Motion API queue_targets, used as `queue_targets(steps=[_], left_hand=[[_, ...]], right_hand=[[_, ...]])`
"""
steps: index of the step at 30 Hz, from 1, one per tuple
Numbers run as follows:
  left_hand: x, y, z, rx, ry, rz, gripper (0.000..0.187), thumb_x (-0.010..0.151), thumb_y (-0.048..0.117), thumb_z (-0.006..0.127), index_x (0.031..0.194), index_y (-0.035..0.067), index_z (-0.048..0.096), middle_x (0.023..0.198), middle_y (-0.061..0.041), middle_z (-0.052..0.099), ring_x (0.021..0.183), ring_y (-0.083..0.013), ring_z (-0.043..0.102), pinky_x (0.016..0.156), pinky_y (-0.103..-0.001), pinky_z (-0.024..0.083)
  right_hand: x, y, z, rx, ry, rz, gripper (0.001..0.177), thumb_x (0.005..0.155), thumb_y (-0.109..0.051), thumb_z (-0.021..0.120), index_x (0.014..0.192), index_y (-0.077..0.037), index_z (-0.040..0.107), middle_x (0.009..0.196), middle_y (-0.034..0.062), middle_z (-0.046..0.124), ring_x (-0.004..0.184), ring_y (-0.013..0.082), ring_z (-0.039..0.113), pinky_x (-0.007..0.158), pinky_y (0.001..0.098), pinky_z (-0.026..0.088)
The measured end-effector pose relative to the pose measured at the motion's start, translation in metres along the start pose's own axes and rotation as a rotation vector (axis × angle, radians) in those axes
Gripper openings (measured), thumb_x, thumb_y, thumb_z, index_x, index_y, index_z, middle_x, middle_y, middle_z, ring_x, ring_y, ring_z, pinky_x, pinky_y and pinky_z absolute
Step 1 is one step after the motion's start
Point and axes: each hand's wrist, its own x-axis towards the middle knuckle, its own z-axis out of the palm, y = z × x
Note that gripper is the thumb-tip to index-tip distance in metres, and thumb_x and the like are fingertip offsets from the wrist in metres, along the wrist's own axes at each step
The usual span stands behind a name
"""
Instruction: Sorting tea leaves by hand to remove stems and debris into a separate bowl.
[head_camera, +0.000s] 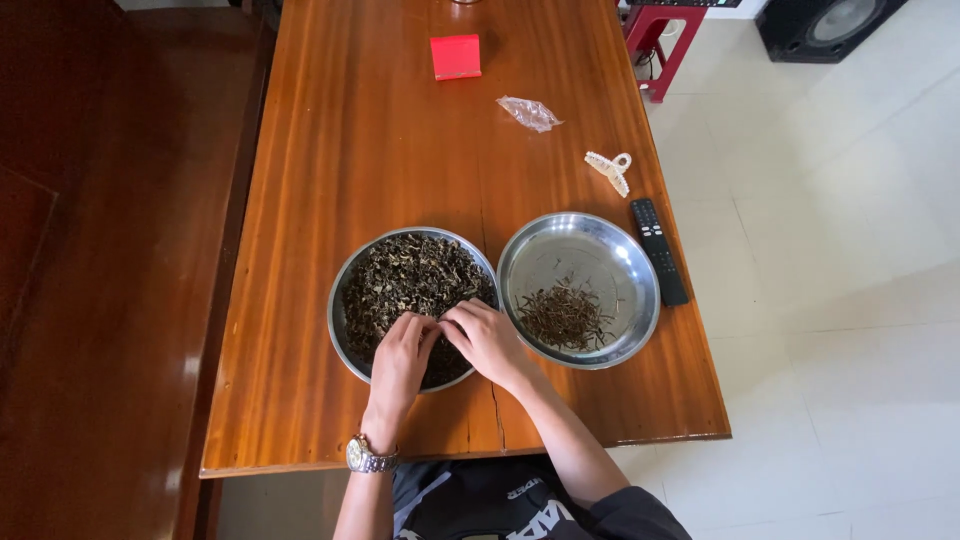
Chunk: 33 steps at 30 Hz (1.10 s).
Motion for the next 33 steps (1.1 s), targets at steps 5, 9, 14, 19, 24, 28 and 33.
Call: queue_targets(steps=[5, 9, 14, 19, 24, 28, 33], left_hand=[[0.004, 0.004, -0.005, -0.038, -0.045, 0.012, 0.014, 0.094, 0.018, 0.071, 0.096, 0.014, 0.057, 0.084, -0.002, 0.055, 0.079, -0.0241, 0.066, 0.07, -0.034, 0.056], [0.003, 0.006, -0.011, -0.001, -0.048, 0.022, 0.02, 0.093, 0.023, 0.074, 0.095, 0.013, 0.056, 0.082, -0.003, 0.054, 0.079, -0.0228, 0.067, 0.069, -0.033, 0.056], [-0.01, 0.003, -0.031, 0.233, -0.235, -0.207, 0.026, 0.099, 0.045, 0.062, 0.108, 0.02, 0.062, 0.092, 0.003, 0.058, 0.082, -0.0183, 0.072, 0.065, -0.031, 0.06], [-0.01, 0.002, -0.035, 0.338, -0.378, -0.198, 0.049, 0.09, 0.048, 0.067, 0.124, 0.014, 0.062, 0.104, -0.006, 0.055, 0.095, -0.0284, 0.068, 0.072, -0.04, 0.062], [-0.005, -0.012, -0.018, 0.367, -0.319, -0.147, 0.048, 0.083, 0.032, 0.078, 0.124, 0.014, 0.061, 0.104, -0.008, 0.051, 0.101, -0.0313, 0.064, 0.07, -0.041, 0.062], [-0.008, -0.028, -0.011, 0.354, -0.276, -0.146, 0.034, 0.084, 0.024, 0.079, 0.111, 0.018, 0.06, 0.102, -0.004, 0.052, 0.097, -0.0302, 0.066, 0.071, -0.041, 0.061], [-0.002, -0.031, -0.02, 0.169, -0.183, -0.178, 0.024, 0.093, 0.018, 0.073, 0.107, 0.016, 0.053, 0.096, -0.002, 0.051, 0.091, -0.0323, 0.069, 0.073, -0.04, 0.059]], right_hand=[[-0.001, 0.006, 0.003, 0.11, 0.02, 0.048, 0.015, 0.1, -0.02, 0.067, 0.09, -0.009, 0.069, 0.078, 0.0079, 0.069, 0.078, 0.0245, 0.07, 0.067, 0.0328, 0.058], [-0.009, 0.012, 0.001, 0.109, 0.018, 0.076, 0.012, 0.098, -0.015, 0.067, 0.089, -0.008, 0.069, 0.076, 0.009, 0.07, 0.075, 0.0256, 0.07, 0.065, 0.0338, 0.058], [-0.028, 0.038, -0.032, -0.025, 0.109, 0.288, 0.013, 0.097, -0.029, 0.072, 0.091, -0.018, 0.074, 0.075, 0.0056, 0.072, 0.073, 0.0253, 0.072, 0.066, 0.0358, 0.059], [-0.052, 0.058, -0.083, -0.228, 0.287, 0.512, 0.021, 0.091, -0.038, 0.078, 0.08, -0.021, 0.073, 0.066, 0.0002, 0.07, 0.069, 0.0251, 0.071, 0.071, 0.0356, 0.057], [-0.074, 0.084, -0.11, -0.331, 0.326, 0.584, 0.025, 0.091, -0.04, 0.08, 0.085, -0.018, 0.072, 0.07, 0.0083, 0.072, 0.078, 0.0387, 0.072, 0.075, 0.0491, 0.056], [-0.082, 0.095, -0.108, -0.388, 0.403, 0.476, 0.014, 0.096, -0.031, 0.084, 0.095, -0.02, 0.075, 0.083, 0.0035, 0.075, 0.08, 0.0303, 0.074, 0.075, 0.0425, 0.057], [-0.078, 0.091, -0.101, -0.351, 0.436, 0.352, 0.007, 0.103, -0.018, 0.082, 0.102, -0.016, 0.075, 0.08, -0.0011, 0.072, 0.065, 0.0188, 0.066, 0.064, 0.0342, 0.054]])
